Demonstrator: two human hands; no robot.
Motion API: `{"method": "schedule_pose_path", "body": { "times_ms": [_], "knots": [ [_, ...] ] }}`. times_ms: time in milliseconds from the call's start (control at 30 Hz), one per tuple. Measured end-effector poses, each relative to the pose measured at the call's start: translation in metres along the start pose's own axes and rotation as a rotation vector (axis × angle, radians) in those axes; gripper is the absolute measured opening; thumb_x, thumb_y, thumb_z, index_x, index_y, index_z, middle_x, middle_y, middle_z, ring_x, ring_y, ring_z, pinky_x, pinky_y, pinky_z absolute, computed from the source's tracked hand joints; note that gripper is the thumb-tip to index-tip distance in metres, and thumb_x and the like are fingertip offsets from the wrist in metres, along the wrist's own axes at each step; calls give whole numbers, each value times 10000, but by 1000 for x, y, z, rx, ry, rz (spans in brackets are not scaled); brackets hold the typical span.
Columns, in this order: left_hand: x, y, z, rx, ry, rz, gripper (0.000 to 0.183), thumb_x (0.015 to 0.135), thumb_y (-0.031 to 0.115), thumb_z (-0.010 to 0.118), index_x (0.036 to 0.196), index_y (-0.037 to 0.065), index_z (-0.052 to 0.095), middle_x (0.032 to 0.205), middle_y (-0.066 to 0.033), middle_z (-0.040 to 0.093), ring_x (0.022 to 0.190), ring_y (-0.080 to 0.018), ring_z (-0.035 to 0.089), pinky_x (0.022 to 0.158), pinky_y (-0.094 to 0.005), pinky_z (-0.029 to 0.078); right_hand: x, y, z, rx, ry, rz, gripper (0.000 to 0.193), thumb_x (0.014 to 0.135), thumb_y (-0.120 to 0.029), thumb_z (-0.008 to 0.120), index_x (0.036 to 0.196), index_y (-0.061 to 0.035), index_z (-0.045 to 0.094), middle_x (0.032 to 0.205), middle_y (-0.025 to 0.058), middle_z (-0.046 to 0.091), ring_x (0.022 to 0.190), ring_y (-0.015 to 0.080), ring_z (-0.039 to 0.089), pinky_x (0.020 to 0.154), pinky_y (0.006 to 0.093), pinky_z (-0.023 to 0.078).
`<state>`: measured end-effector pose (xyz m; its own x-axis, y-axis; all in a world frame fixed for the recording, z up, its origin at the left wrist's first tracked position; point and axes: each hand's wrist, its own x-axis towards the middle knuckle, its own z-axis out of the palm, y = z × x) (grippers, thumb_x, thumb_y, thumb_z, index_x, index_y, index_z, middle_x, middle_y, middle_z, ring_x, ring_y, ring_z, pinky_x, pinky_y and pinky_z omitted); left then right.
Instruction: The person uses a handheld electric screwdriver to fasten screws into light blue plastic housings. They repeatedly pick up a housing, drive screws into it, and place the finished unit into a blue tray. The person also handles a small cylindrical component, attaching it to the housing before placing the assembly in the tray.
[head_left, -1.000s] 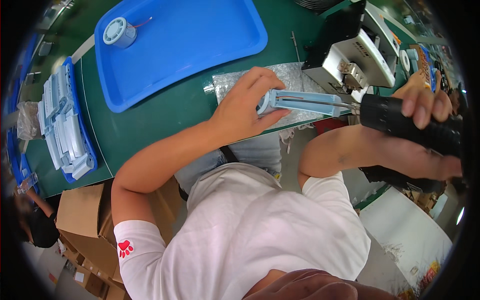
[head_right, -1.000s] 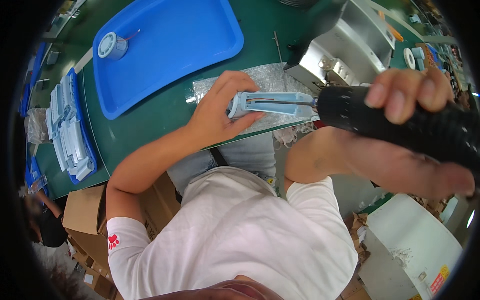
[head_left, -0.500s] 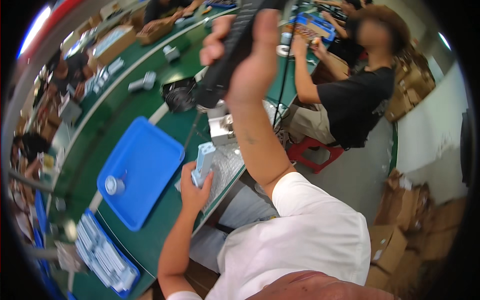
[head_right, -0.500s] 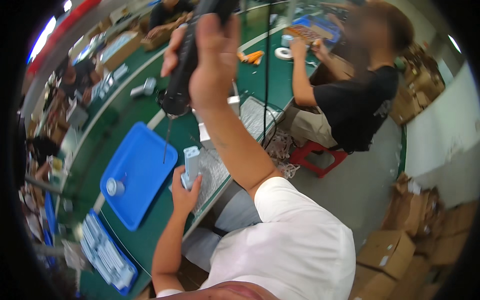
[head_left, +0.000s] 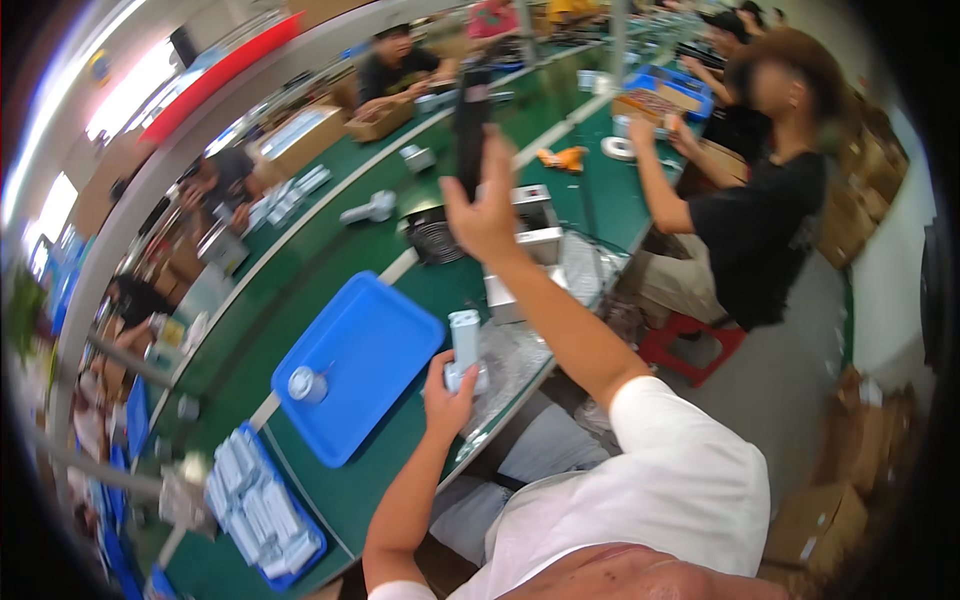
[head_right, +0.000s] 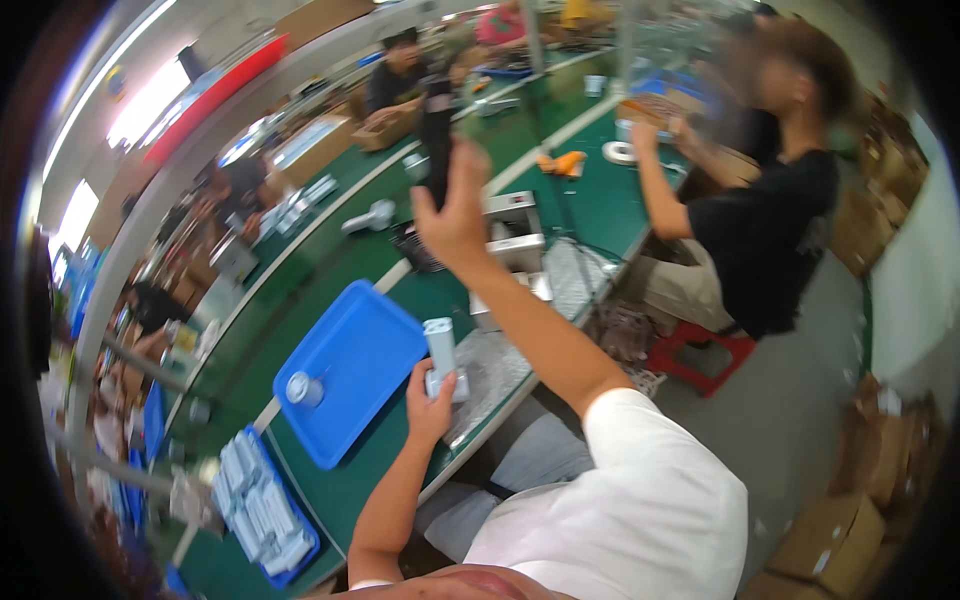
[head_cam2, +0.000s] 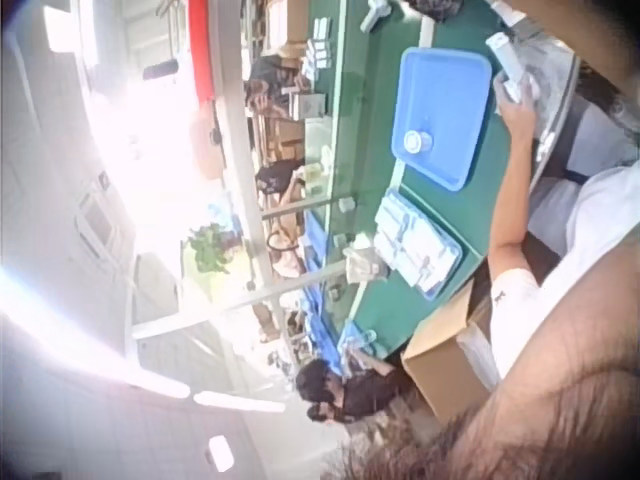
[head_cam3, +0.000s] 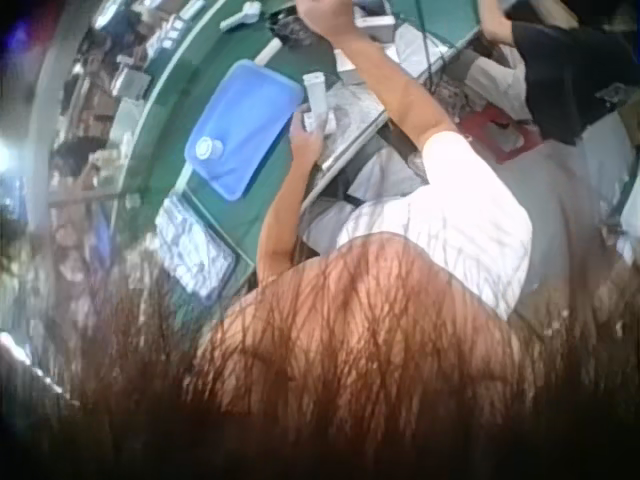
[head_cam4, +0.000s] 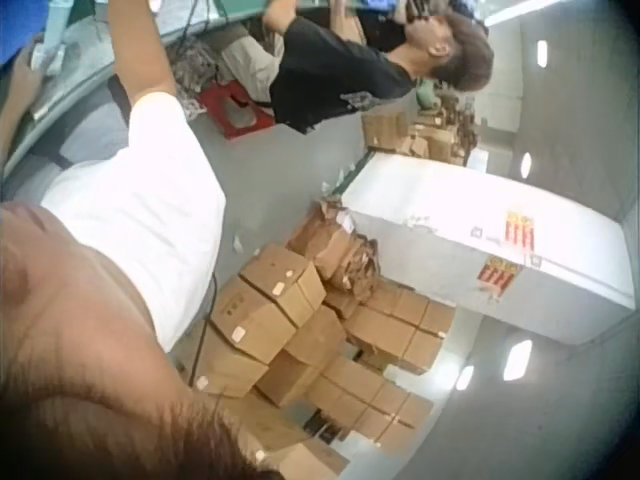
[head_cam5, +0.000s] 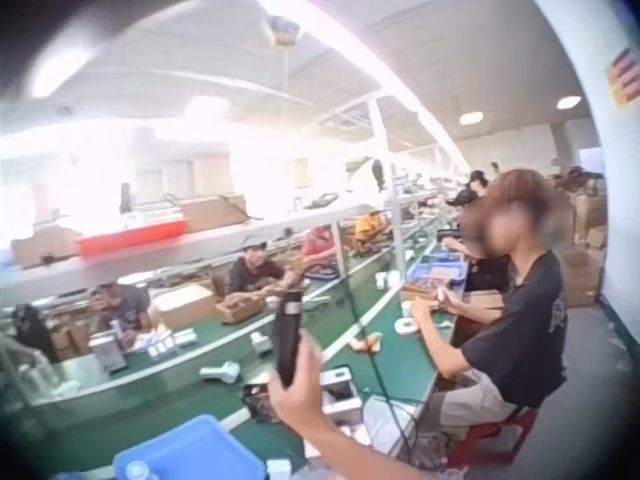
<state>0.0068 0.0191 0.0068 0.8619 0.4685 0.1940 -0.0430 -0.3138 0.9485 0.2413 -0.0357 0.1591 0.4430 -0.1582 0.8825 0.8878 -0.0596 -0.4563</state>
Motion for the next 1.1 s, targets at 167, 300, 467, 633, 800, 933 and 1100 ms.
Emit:
{"method": "schedule_pose_path", "body": {
  "times_ms": [167,300,467,633,800,933,1100],
  "knots": [
    [7,-15,-17,-24,195,133,304,931,252,768,1104,37,642,864,-87,679,800,-157,627,744,-320,505,-58,-43,-33,338,-288,-31,606,863,-37,705,1440,38,536,1359,190,627,1184,326,638,960,390,513],
    [12,-15,-35,-84,153,60,276,972,238,727,1126,33,627,927,-86,682,838,-148,622,777,-308,499,-90,-63,-15,508,-792,40,405,881,-81,750,1277,-31,685,1113,138,726,896,241,709,807,325,546],
    [7,7,-55,-654,66,36,467,1074,385,521,1397,50,478,1272,-102,614,1191,-192,573,1045,-352,429,-76,-66,6,504,-730,24,273,894,-72,751,1165,-52,730,971,110,711,807,197,671,727,294,523],
    [-47,23,-15,-992,-130,-106,715,1080,609,345,1560,82,404,1538,-101,512,1415,-279,470,1190,-466,320,6,-118,-5,790,-124,106,156,967,-64,675,1113,-18,707,895,68,688,726,128,623,667,255,493],
    [-70,45,65,-1289,-178,-642,667,1099,560,350,1543,70,438,1572,-110,486,1445,-270,459,1211,-466,314,53,-181,-24,995,223,206,357,1032,-343,566,1118,3,593,872,173,612,616,153,510,492,229,402],
    [-64,52,69,-1531,-255,-752,581,1106,470,384,1492,48,488,1508,-112,548,1377,-241,528,1160,-440,400,38,-181,-42,940,89,173,345,1046,-387,500,1127,-60,576,882,167,587,586,158,465,476,248,362],
    [-75,-8,98,-1482,-217,-686,442,1108,315,414,1424,41,557,1386,-96,641,1272,-194,612,1093,-357,477,29,-165,-47,794,45,75,318,1052,-364,497,1164,-77,576,903,174,577,670,176,478,507,272,401]
  ]
}}
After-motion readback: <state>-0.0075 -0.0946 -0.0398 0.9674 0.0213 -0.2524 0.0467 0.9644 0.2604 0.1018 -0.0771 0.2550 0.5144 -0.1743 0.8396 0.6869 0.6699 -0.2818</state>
